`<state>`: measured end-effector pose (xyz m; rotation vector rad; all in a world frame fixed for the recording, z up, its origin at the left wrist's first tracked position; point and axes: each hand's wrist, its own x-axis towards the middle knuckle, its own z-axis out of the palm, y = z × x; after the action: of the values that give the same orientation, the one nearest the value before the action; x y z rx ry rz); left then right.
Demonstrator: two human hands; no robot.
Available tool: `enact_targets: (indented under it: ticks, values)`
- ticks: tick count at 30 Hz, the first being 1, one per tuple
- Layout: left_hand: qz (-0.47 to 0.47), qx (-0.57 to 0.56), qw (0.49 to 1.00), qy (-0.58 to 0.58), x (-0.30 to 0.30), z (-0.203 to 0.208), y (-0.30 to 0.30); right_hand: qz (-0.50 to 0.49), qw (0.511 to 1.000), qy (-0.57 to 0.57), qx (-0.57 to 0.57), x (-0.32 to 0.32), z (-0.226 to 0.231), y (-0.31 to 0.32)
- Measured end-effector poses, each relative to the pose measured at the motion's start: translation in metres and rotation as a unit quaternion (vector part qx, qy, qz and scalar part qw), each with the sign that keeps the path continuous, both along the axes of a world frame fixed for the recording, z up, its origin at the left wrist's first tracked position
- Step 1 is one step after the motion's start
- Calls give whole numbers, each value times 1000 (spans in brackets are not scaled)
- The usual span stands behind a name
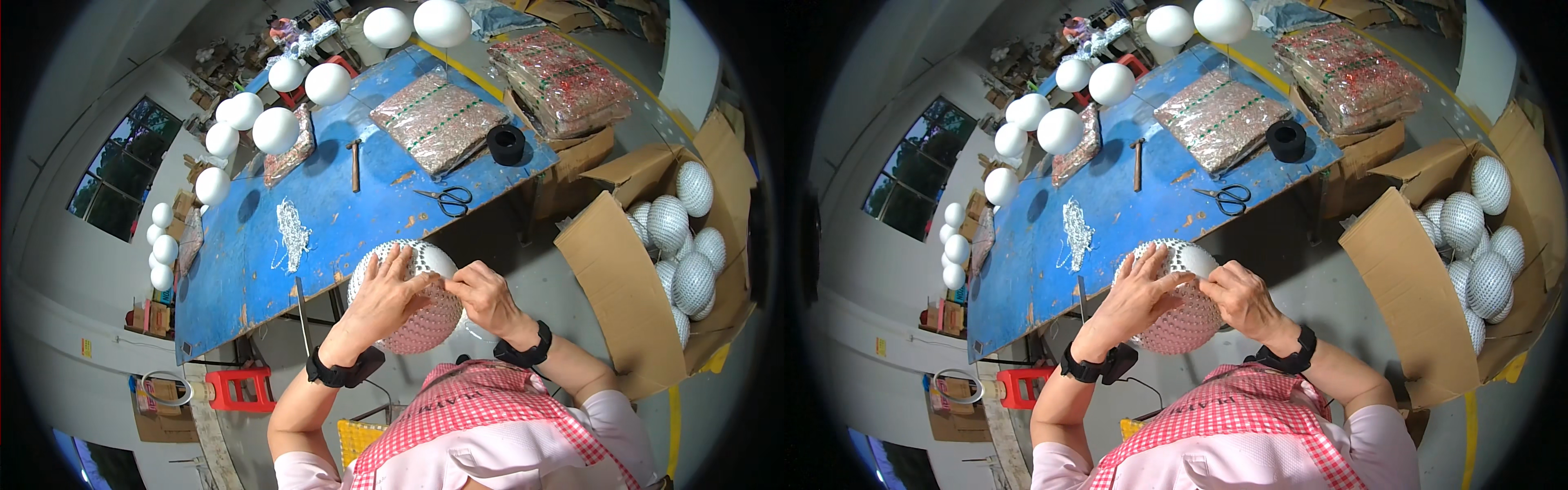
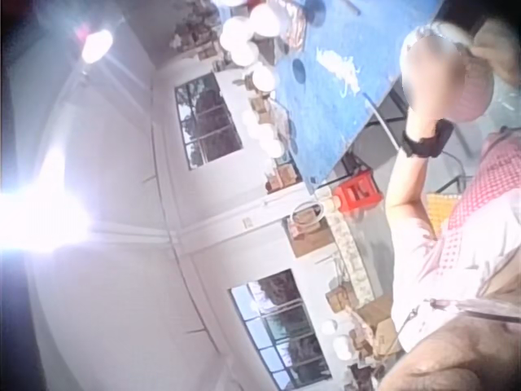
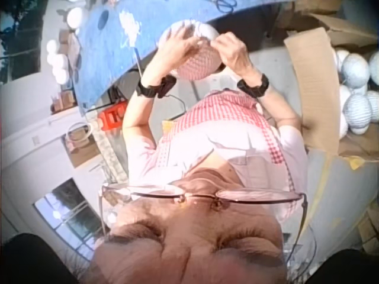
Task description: The person picks up a string of beads and wraps it around a white sphere, pressing the beads into the surface. After completing several rows, they set the sphere aside and pick up another string of beads.
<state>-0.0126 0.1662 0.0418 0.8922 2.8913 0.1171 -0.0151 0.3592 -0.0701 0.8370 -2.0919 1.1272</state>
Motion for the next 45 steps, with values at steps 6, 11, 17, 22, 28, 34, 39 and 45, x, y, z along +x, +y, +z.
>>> enact_targets:
  ticks: [6,11,17,22,28,34,39,45]
  values:
    - [3,46,999,-28,-3,-1,0,4,994,-72,-82,-2,-8,-4]
    - [-5,8,1000,5,-4,-4,-2,3,998,-16,-53,-5,-10,-3]
    - [-8,51,998,27,-8,-12,-9,12,999,-6,-50,-8,-13,-4]
    - [28,75,996,33,-11,-5,-6,11,999,30,-43,-14,-23,-6]
    - [18,148,989,-4,-15,-12,-16,23,998,0,-65,-11,-20,-3]
    - [20,147,989,12,-7,-10,-24,0,984,-103,-147,-4,-25,1]
    - [1,122,992,17,-5,-10,-32,-23,988,-99,-113,1,-21,-12]
    - [-33,117,992,19,-5,-15,-36,-113,992,15,60,4,-8,-14]
